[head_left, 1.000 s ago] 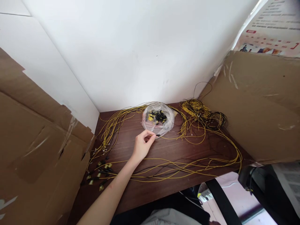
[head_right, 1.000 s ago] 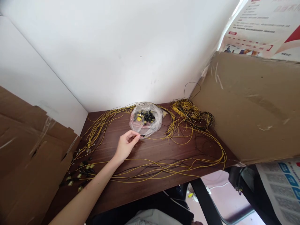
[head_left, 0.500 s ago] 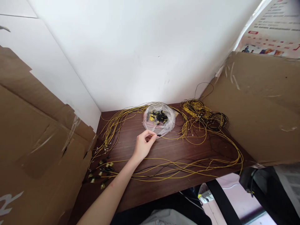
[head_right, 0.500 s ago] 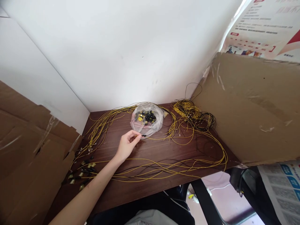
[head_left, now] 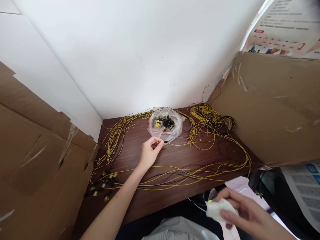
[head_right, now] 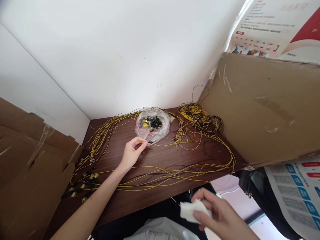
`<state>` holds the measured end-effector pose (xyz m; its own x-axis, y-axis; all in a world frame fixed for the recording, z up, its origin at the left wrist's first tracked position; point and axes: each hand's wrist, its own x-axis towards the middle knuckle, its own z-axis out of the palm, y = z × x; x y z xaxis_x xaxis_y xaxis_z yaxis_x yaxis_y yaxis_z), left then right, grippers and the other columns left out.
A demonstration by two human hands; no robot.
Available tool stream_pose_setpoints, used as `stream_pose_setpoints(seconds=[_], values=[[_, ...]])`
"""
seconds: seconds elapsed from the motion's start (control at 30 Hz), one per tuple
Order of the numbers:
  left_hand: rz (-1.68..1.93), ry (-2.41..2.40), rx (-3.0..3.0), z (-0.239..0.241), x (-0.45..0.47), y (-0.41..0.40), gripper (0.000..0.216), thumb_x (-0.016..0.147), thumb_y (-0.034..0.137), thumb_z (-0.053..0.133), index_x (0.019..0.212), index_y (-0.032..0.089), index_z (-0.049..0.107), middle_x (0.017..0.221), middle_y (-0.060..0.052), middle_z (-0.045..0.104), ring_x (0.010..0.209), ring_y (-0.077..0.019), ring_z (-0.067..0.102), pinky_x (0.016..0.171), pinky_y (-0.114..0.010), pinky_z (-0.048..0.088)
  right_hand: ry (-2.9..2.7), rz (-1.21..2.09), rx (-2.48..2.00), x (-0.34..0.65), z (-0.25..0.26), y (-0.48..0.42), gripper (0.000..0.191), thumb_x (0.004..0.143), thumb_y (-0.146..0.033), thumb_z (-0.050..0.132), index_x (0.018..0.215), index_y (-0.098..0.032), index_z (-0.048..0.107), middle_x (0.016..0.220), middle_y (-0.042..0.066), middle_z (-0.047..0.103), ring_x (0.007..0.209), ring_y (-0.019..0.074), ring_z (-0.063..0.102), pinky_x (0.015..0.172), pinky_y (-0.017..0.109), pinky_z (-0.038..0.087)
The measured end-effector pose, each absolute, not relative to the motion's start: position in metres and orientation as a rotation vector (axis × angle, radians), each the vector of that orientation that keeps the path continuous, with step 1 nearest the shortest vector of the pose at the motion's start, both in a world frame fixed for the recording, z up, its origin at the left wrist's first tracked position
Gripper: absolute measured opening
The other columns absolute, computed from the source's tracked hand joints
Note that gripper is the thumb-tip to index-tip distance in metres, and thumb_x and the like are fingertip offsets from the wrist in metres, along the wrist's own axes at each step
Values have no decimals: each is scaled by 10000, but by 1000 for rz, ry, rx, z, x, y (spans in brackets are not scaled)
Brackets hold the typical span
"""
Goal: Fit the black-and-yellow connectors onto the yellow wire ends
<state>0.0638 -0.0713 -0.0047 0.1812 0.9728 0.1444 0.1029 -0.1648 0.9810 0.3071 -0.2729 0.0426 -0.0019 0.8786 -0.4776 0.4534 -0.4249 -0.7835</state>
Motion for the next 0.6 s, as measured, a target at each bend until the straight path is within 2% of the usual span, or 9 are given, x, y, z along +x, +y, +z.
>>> stream_pose_setpoints(seconds=[0.1,0.2,0.3,0.47,0.6], values=[[1130,1070,1477,-4,64,-71,156,770,291,600,763,135,590,743,-44,672,652,-122,569,603,-208,390,-1302,1408,-1660,292,71,-237,350,773,-498,590,942,-197,648,874,56,636,807,184,591,660,254,491],[1124,1099,1515,-3,64,-71,162,769,298,602,755,137,594,722,-31,655,618,-109,538,590,-204,380,-1242,1357,-1565,279,82,-214,372,825,-485,548,998,-182,677,902,64,639,763,164,578,624,238,463],[1089,1145,1594,-2,63,-72,169,776,306,595,762,138,610,687,-14,632,559,-92,493,555,-199,360,-1097,1385,-1432,266,82,-201,371,817,-466,579,1038,-182,669,913,63,656,729,152,581,601,232,456],[1046,1177,1677,-2,62,-73,187,784,323,589,794,144,642,678,-6,623,534,-88,472,522,-198,345,-945,1338,-1198,241,86,-185,259,715,-372,723,878,-180,660,766,22,660,651,117,577,584,201,458],[1049,1177,1635,-7,62,-70,197,782,330,594,791,137,638,702,-19,638,574,-104,505,534,-205,370,-959,1283,-1109,223,101,-184,199,728,-319,721,719,-181,578,657,-12,606,573,88,531,533,178,431]])
